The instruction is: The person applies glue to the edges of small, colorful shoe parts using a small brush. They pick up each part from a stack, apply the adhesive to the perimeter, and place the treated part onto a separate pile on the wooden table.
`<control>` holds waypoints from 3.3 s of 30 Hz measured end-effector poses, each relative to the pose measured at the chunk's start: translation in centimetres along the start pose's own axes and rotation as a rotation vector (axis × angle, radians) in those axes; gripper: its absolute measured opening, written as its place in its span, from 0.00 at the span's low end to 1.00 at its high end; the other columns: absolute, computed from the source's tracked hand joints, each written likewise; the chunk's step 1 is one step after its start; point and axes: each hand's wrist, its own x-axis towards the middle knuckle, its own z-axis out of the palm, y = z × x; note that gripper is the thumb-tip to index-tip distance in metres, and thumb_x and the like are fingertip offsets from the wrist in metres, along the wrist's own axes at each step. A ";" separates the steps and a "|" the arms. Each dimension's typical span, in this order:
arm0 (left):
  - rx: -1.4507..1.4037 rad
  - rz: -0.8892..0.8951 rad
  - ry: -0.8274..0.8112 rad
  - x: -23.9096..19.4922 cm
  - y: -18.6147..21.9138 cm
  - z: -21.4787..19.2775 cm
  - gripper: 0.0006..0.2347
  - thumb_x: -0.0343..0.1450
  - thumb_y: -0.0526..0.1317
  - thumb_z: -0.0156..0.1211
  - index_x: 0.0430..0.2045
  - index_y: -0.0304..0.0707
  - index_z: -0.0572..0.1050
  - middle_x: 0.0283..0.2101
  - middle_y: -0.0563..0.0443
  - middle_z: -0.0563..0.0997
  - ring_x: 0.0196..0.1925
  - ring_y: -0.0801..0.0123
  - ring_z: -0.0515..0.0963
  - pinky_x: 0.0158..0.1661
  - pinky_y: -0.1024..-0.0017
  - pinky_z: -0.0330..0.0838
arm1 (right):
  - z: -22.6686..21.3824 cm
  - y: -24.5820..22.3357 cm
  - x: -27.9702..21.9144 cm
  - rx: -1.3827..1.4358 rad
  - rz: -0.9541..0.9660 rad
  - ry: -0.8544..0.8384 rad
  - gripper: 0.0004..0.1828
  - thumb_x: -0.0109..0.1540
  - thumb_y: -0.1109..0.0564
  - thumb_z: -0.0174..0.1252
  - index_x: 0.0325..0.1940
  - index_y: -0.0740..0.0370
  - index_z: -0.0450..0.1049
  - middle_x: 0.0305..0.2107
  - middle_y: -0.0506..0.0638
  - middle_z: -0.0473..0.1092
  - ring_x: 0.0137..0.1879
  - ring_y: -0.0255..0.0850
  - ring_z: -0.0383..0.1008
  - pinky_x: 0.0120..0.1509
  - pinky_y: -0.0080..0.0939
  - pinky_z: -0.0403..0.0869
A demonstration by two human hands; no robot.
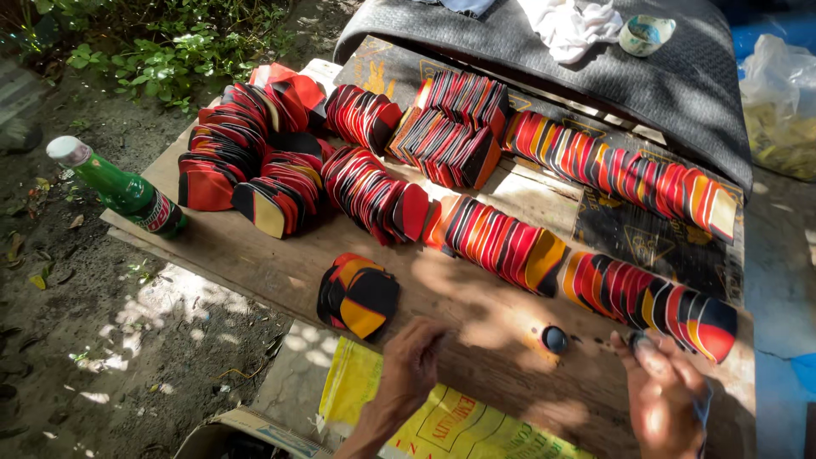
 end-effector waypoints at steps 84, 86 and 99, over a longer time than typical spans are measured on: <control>-1.621 -0.883 -0.344 2.6 0.1 14.7 0.29 0.68 0.24 0.63 0.66 0.28 0.63 0.62 0.37 0.72 0.59 0.63 0.78 0.58 0.71 0.76 | 4.6 -1.7 -0.3 -0.162 0.121 -0.241 0.11 0.61 0.61 0.60 0.42 0.74 0.77 0.52 0.55 0.67 0.64 0.38 0.63 0.71 0.40 0.60; -1.599 -0.891 -0.358 2.5 0.5 15.2 0.28 0.69 0.24 0.62 0.66 0.27 0.63 0.63 0.35 0.71 0.59 0.61 0.78 0.59 0.70 0.76 | 5.4 -2.4 -0.4 -0.175 0.100 -0.246 0.10 0.60 0.61 0.59 0.41 0.72 0.77 0.53 0.54 0.67 0.64 0.38 0.64 0.71 0.39 0.59; -1.620 -0.862 -0.393 2.8 1.3 15.3 0.26 0.70 0.24 0.60 0.66 0.27 0.63 0.64 0.35 0.71 0.61 0.60 0.76 0.62 0.70 0.75 | 6.1 -3.3 -0.6 -0.253 0.054 -0.326 0.10 0.60 0.62 0.59 0.41 0.73 0.78 0.50 0.55 0.69 0.61 0.41 0.64 0.70 0.42 0.62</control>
